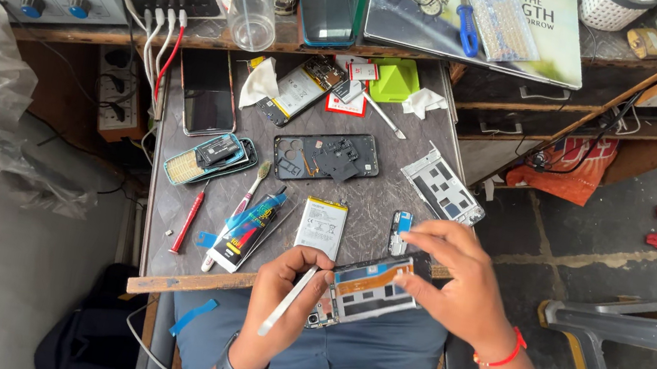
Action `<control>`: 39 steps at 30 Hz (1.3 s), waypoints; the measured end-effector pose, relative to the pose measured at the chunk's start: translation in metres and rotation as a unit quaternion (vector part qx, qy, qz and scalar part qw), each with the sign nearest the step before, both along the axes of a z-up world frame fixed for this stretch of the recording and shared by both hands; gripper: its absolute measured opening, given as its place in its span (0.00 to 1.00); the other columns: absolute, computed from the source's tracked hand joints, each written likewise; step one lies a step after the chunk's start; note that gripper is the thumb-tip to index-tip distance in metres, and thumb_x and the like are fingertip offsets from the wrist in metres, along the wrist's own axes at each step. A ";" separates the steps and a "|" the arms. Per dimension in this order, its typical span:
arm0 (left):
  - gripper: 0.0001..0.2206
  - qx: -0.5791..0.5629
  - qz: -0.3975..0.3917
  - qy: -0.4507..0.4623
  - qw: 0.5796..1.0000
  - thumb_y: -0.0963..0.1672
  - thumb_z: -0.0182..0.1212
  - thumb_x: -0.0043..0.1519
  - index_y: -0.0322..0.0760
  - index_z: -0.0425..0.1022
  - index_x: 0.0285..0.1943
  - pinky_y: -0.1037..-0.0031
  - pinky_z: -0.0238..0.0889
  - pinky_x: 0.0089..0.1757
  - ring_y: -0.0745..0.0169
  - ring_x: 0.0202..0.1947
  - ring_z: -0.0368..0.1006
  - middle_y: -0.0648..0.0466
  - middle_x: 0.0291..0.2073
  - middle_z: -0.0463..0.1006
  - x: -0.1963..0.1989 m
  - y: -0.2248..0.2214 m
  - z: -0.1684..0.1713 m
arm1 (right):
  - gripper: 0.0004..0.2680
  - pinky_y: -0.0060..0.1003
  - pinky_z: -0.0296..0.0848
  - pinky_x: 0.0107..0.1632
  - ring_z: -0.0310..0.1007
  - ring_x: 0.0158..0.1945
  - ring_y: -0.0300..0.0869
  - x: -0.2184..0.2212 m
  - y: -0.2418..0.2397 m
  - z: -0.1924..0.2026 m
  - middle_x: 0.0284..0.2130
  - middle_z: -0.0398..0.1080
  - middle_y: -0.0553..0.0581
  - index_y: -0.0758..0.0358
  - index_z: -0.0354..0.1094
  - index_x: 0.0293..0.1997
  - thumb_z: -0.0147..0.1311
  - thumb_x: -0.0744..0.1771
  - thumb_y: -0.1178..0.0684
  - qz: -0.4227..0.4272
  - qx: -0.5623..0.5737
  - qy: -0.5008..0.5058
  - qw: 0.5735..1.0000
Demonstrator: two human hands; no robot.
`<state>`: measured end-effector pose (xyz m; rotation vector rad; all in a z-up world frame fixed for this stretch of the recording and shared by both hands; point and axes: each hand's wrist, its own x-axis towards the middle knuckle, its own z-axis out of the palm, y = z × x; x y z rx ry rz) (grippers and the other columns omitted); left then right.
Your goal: The person is repairing a smartphone by handling its internal components. They use a white plastic tool to manipulate a ribbon cable inside the phone's chassis. They also handle a new battery and a black phone back cover, placing them into the device.
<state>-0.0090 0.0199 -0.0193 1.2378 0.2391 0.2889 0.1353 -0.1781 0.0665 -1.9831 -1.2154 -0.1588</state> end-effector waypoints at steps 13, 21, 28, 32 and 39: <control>0.10 0.308 0.055 0.042 0.949 0.40 0.68 0.56 0.34 0.79 0.45 0.73 0.71 0.34 0.62 0.30 0.80 0.52 0.34 0.84 -0.007 0.014 0.045 | 0.10 0.29 0.76 0.46 0.78 0.41 0.33 -0.017 -0.002 -0.052 0.38 0.82 0.55 0.69 0.77 0.49 0.59 0.64 0.61 -0.037 -0.014 0.406 0.913; 0.07 0.532 0.090 -0.094 0.836 0.39 0.68 0.55 0.35 0.79 0.40 0.65 0.70 0.41 0.49 0.42 0.79 0.51 0.37 0.82 -0.004 0.007 0.061 | 0.09 0.27 0.77 0.40 0.78 0.36 0.31 -0.027 -0.002 -0.051 0.35 0.81 0.52 0.70 0.77 0.47 0.57 0.64 0.63 -0.024 -0.004 0.338 0.941; 0.08 0.390 0.129 -0.013 0.912 0.40 0.69 0.55 0.31 0.80 0.41 0.72 0.71 0.38 0.58 0.35 0.78 0.50 0.34 0.84 -0.018 0.020 0.049 | 0.09 0.26 0.76 0.38 0.78 0.34 0.31 -0.025 -0.012 -0.065 0.33 0.79 0.54 0.71 0.76 0.48 0.55 0.65 0.64 -0.042 0.080 0.422 0.902; 0.10 0.174 0.122 0.024 0.977 0.40 0.65 0.61 0.26 0.81 0.47 0.80 0.70 0.37 0.73 0.34 0.77 0.52 0.35 0.86 -0.034 0.035 0.035 | 0.09 0.24 0.69 0.34 0.69 0.31 0.29 -0.025 -0.028 -0.074 0.29 0.74 0.51 0.71 0.77 0.50 0.56 0.66 0.64 -0.082 0.116 0.408 0.902; 0.14 0.017 0.092 0.018 0.995 0.39 0.64 0.59 0.28 0.75 0.54 0.84 0.67 0.35 0.76 0.33 0.75 0.54 0.34 0.84 -0.027 0.014 0.033 | 0.08 0.23 0.71 0.33 0.70 0.28 0.27 -0.041 -0.021 -0.061 0.27 0.74 0.47 0.70 0.76 0.48 0.55 0.66 0.63 -0.107 0.129 0.360 0.918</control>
